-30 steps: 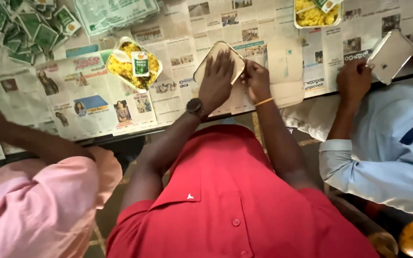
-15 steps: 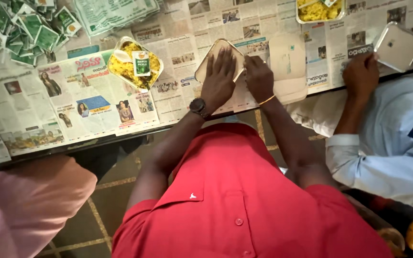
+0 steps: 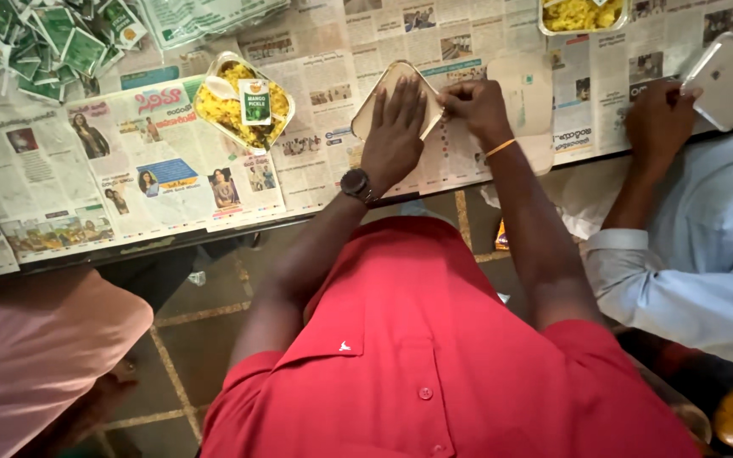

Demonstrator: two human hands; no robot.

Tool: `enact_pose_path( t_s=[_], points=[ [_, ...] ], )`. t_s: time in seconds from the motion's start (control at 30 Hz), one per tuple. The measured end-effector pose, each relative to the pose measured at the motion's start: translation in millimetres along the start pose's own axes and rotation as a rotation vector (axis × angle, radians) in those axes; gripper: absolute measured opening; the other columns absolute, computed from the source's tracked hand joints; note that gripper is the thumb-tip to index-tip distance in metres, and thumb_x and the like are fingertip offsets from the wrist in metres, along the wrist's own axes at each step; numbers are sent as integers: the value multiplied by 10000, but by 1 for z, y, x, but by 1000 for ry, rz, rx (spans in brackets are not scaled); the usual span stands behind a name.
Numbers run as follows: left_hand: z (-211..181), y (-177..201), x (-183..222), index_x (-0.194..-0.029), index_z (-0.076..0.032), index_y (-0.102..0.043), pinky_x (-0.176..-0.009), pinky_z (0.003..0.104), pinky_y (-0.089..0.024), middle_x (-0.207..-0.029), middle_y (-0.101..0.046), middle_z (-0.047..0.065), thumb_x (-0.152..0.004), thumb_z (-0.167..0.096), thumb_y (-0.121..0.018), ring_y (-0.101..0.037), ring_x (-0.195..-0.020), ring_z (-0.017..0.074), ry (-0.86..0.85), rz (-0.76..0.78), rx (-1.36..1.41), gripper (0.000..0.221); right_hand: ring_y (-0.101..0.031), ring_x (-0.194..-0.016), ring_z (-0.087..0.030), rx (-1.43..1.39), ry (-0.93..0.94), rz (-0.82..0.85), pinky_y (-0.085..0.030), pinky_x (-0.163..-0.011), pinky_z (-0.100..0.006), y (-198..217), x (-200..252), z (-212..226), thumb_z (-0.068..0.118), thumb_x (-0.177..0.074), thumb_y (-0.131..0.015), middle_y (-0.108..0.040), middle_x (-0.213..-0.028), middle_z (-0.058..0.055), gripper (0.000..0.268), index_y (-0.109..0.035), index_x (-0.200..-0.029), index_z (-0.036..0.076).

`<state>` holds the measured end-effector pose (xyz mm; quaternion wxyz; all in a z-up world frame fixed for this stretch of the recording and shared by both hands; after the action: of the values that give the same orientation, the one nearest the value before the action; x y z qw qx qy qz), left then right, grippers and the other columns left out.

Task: The person packs yellow food portions into takeaway trays on a newspaper-covered table, places green sachet packets on the food, closes the tray lids, and stacks the packed trays aside. Later the person handles empty trays and a spoon beside a large bowl of the yellow food while others scoop portions.

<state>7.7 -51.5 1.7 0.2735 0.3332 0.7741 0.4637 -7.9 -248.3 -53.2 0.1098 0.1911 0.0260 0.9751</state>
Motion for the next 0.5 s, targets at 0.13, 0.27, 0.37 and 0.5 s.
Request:
enact_pose_path(
  t_s=[0.13,0.27,0.37,0.5],
  points=[
    [9,-12,2,-1565,66,-397,-1299,581,-33,-1701,-186,243,-901,-149,-604,-89,-1600,374,-45,-7,-85,728,-680,-633,-109,125,9,-36,-567,-598,-247,-11,16,15,86,-923,-798,-730,-762,-62,146,-771,-981,-46],
    [15,-14,6,-1594,38,-403,-1311,566,-44,-1727,-195,197,-909,-149,-604,-94,-1615,334,-88,-29,-151,738,-679,-637,-101,153,36,-248,-578,-585,-255,-15,63,-6,75,-931,-791,-725,-760,-59,133,-743,-931,-49],
    [11,-7,9,-1597,-20,-415,-1305,569,-45,-1730,-209,140,-929,-155,-592,-102,-1613,307,-55,14,-197,704,-666,-658,-95,-60,24,-245,-572,-600,-252,-21,78,-30,82,-979,-737,-717,-780,-51,139,-734,-948,-53],
    [9,-5,11,-1603,-110,-422,-1292,575,-39,-1723,-225,87,-1022,-244,-548,-108,-1603,291,-14,24,-104,609,-657,-652,-72,-333,-150,-248,-556,-596,-218,-25,65,-27,59,-956,-692,-719,-786,-20,112,-755,-1004,-19]
  ],
)
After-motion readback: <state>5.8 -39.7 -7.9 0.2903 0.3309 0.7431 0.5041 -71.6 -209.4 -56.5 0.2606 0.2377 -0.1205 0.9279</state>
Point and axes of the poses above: each hand's wrist, its own x-axis away from the middle knuckle, its own y-axis out of the back of the hand, z = x × y, the point moved 5 cm from there along -x, towards the middle knuckle
